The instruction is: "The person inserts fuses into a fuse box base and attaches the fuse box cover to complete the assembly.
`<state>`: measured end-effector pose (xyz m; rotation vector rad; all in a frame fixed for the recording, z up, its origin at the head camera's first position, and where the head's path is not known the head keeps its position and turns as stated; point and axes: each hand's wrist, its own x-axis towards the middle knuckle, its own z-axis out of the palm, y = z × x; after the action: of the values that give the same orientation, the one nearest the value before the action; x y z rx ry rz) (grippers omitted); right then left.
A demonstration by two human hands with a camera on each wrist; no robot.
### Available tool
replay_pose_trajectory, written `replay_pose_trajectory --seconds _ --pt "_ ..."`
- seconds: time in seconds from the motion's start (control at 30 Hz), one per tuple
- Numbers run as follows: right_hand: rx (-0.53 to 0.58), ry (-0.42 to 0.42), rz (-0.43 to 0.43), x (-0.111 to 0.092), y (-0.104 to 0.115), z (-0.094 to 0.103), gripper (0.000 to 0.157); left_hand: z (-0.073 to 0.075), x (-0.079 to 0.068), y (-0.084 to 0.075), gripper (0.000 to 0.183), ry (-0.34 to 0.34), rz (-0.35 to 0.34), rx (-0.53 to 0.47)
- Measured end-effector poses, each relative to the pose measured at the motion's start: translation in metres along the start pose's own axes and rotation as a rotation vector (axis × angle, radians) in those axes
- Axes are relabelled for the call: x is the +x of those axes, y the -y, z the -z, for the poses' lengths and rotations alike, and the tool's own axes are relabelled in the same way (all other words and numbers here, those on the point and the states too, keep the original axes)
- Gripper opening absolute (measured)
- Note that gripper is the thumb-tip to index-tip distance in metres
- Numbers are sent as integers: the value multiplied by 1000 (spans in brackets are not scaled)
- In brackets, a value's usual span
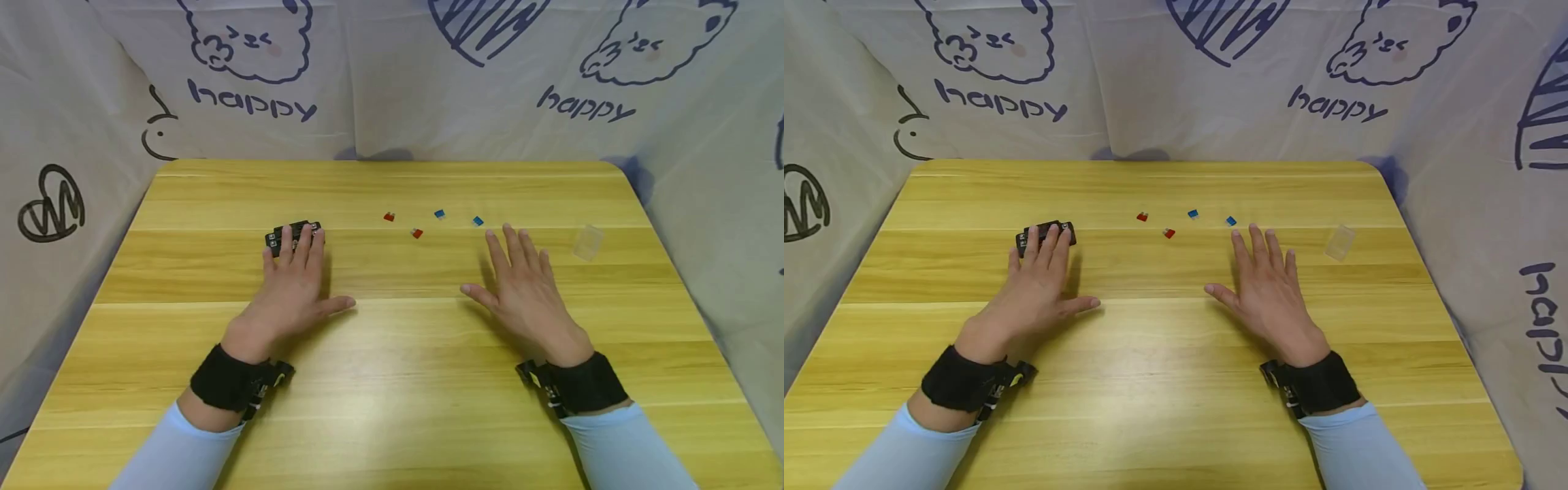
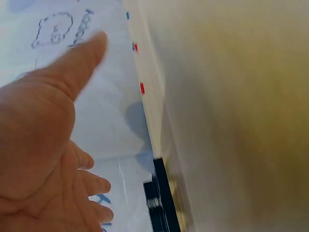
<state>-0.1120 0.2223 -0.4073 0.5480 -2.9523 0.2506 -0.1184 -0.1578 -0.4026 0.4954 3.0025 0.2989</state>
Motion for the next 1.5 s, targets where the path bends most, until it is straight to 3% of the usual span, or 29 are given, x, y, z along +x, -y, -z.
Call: replay_pose_trajectory --seconds 0.3,0.47,0.6,0.8,1.0,1.27,1.5 --pt "93 -16 25 4 -3 0 92 11 19 48 110 6 111 -224" --pt "127 7 18 4 -4 -3 92 11 27 72 101 25 176 -247" --pt "114 -8 29 3 -6 -5 91 10 32 78 88 18 198 -246" --pt "115 -6 25 3 -9 -7 91 10 36 74 66 8 188 -274" --pt "146 -19 30 5 -11 -8 86 11 37 63 59 37 159 -272" --pt "161 -23 25 12 -15 -6 73 6 40 37 50 72 77 -256" --pt "174 11 -11 26 -11 -3 62 1 45 12 54 73 1 -245"
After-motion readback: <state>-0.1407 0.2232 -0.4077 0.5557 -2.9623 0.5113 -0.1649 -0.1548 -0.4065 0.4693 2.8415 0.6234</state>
